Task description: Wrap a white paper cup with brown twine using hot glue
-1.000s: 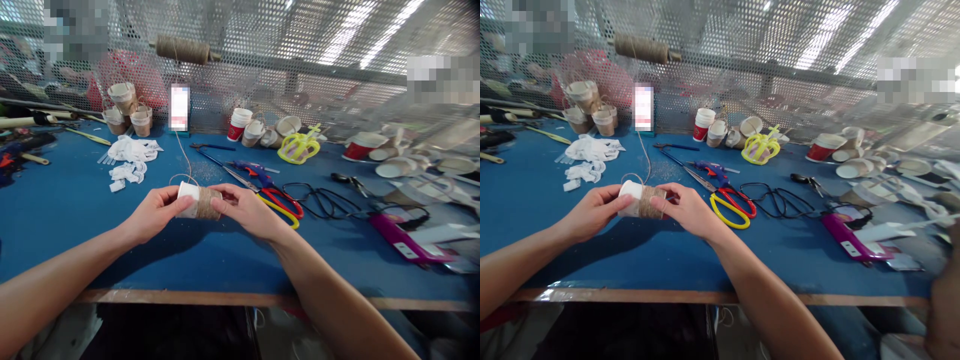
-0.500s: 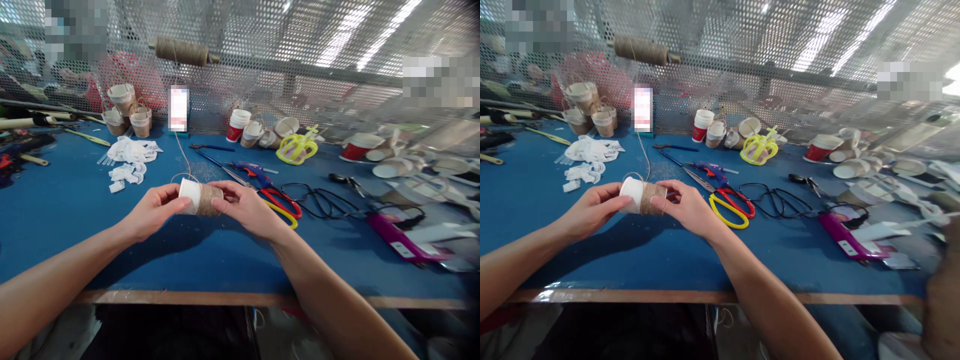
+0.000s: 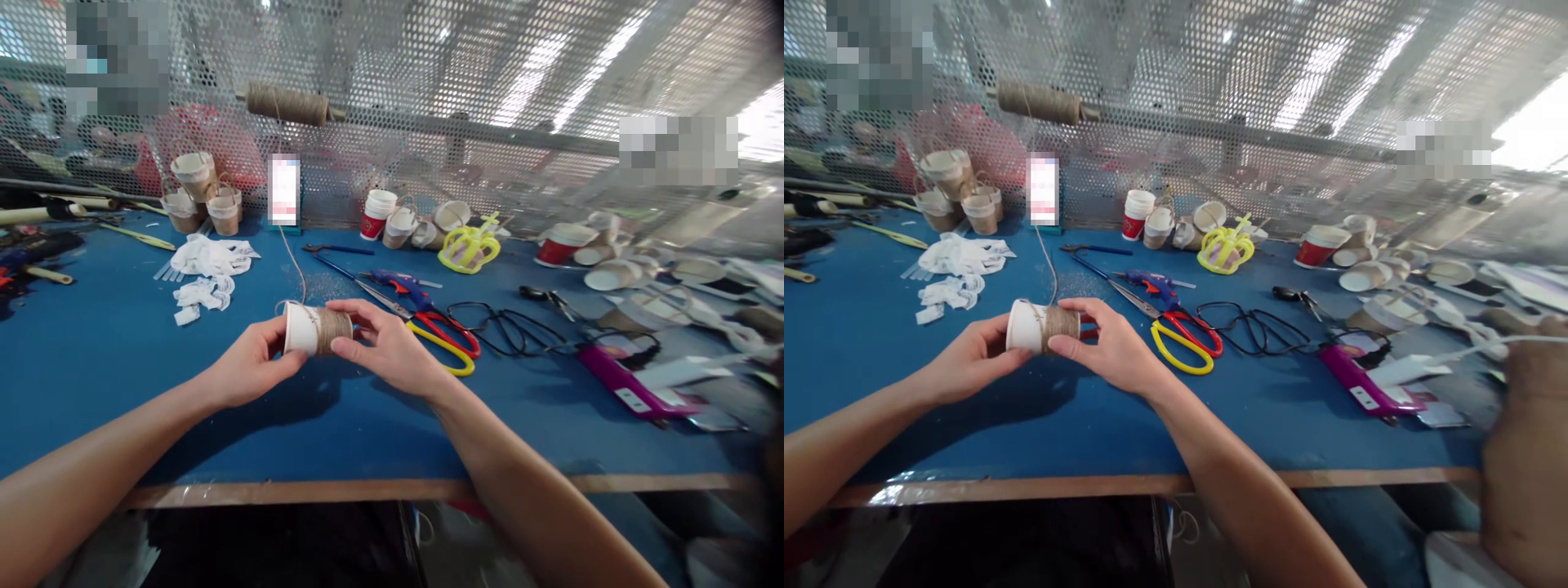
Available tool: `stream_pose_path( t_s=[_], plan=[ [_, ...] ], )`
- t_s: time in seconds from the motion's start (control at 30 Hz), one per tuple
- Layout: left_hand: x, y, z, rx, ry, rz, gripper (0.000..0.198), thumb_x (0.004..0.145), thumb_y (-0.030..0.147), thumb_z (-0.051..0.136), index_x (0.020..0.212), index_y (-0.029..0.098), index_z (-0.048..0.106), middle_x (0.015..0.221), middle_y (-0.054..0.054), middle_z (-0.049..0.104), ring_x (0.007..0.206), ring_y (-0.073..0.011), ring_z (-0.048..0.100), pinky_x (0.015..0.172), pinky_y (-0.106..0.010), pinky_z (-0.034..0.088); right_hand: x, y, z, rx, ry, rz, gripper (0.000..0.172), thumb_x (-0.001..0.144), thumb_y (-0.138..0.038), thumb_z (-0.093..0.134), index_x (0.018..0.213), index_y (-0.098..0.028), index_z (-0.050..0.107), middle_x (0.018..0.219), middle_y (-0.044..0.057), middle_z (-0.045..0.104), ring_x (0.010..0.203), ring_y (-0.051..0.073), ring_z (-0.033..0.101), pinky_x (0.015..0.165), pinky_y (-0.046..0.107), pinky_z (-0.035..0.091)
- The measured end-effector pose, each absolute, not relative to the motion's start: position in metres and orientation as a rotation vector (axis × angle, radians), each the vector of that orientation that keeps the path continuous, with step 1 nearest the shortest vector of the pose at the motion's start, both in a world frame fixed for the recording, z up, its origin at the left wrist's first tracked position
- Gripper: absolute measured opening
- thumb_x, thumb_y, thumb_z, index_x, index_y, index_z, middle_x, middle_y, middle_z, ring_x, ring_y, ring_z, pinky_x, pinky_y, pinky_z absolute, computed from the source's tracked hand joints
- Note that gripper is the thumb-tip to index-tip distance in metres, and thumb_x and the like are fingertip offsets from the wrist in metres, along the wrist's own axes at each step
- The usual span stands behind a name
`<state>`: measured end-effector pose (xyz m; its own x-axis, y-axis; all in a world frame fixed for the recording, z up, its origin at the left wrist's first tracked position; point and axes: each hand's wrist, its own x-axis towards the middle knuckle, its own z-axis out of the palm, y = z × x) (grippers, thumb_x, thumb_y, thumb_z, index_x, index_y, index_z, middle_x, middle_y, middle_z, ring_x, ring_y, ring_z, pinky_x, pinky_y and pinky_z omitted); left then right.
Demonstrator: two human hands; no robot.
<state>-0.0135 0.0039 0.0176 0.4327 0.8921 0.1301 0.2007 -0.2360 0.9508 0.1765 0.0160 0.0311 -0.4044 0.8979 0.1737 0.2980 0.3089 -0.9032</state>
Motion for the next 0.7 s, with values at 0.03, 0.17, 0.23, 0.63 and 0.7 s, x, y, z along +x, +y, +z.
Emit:
stream_pose_path(
  t_s=[0.03,0.17,0.23,0.63,0.7],
  plan=[
    [-0.013,0.003,0.017,1.747,0.957,0.881,0.031,0.072,0.022,0.053,0.100,0.009,0.057,0.090,-0.009,0.065,0.078,-0.0196,0.059,0.072,-0.030,0.046,0.176,0.015,0.031,-1.068,-1.868,1.076,0.042,0.069,-0.032,0.063,0.106,-0.015,0.051,0.111,0.011,0.055,0.095,0.018,0.057,0.081,0.035,0.048],
    [-0.012,0.001,0.018,1.855,0.936,0.875,0.029,0.073,0.019,0.050,0.100,0.010,0.058,0.091,-0.007,0.065,0.084,-0.0207,0.059,0.077,-0.029,0.046,0.175,0.015,0.032,-1.087,-1.889,1.037,0.034,0.077,-0.035,0.054,0.104,-0.015,0.054,0.103,0.010,0.061,0.089,0.017,0.058,0.074,0.032,0.049],
    [-0.012,0.001,0.018,1.873,0.922,0.873,0.029,0.074,0.018,0.050,0.100,0.010,0.059,0.092,-0.007,0.066,0.084,-0.0208,0.059,0.077,-0.029,0.046,0.180,0.020,0.033,-1.112,-1.898,0.955,0.030,0.079,-0.036,0.051,0.099,-0.015,0.056,0.098,0.009,0.063,0.086,0.016,0.060,0.074,0.031,0.048],
    [-0.012,0.002,0.015,1.864,0.994,0.815,0.031,0.074,0.024,0.048,0.098,0.009,0.059,0.085,-0.006,0.066,0.076,-0.0187,0.060,0.071,-0.027,0.048,0.260,0.111,0.041,-2.196,-1.833,0.320,0.024,0.081,-0.029,0.053,0.097,-0.012,0.057,0.098,0.007,0.060,0.087,0.019,0.057,0.075,0.035,0.046],
    [-0.012,0.002,0.014,1.865,1.007,0.806,0.031,0.074,0.026,0.047,0.098,0.008,0.059,0.085,-0.007,0.065,0.075,-0.0189,0.059,0.069,-0.027,0.048,0.261,0.120,0.034,-2.255,-1.872,0.364,0.028,0.083,-0.031,0.051,0.106,-0.015,0.054,0.107,0.006,0.056,0.090,0.018,0.056,0.076,0.036,0.047]
  ],
)
